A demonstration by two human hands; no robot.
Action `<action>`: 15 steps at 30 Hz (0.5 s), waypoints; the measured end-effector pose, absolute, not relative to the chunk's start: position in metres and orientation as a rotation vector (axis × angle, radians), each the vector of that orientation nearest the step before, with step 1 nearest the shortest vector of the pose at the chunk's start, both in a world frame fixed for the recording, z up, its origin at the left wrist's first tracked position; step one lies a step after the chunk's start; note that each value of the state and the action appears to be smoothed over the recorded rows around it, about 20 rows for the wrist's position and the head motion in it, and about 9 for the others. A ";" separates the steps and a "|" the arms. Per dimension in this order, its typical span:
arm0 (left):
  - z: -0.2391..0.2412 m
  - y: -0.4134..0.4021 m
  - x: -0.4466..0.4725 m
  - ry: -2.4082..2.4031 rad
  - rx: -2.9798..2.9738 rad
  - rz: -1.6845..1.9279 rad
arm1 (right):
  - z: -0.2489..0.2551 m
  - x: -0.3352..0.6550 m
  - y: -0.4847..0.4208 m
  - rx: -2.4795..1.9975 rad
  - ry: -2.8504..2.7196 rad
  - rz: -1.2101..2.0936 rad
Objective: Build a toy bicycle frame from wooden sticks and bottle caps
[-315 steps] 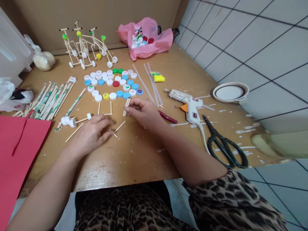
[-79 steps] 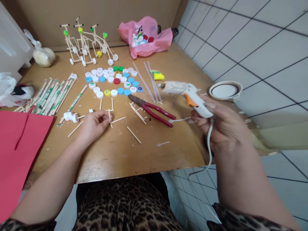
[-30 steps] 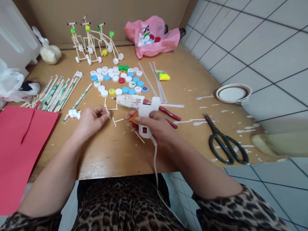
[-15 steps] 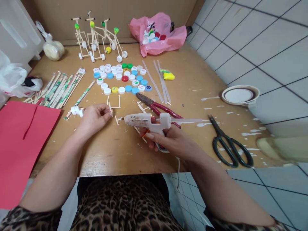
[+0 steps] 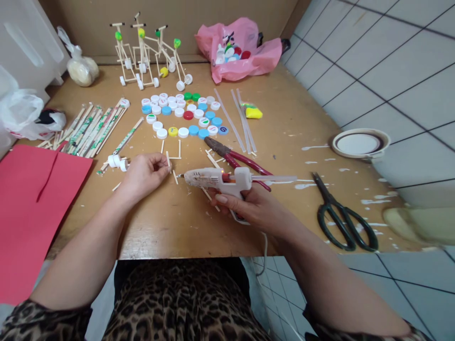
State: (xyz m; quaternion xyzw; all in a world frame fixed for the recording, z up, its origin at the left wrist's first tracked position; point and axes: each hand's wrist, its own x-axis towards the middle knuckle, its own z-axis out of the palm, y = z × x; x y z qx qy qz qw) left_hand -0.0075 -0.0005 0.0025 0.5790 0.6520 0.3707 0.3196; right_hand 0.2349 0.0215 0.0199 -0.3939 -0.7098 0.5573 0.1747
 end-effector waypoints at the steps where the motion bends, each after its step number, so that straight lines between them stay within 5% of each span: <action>1: 0.002 0.000 -0.008 1.715 1.520 0.972 | 0.019 0.235 0.022 -1.118 -2.016 1.564; 15: 0.003 -0.001 -0.006 1.728 1.514 0.957 | 0.019 0.233 0.023 -1.104 -2.118 1.464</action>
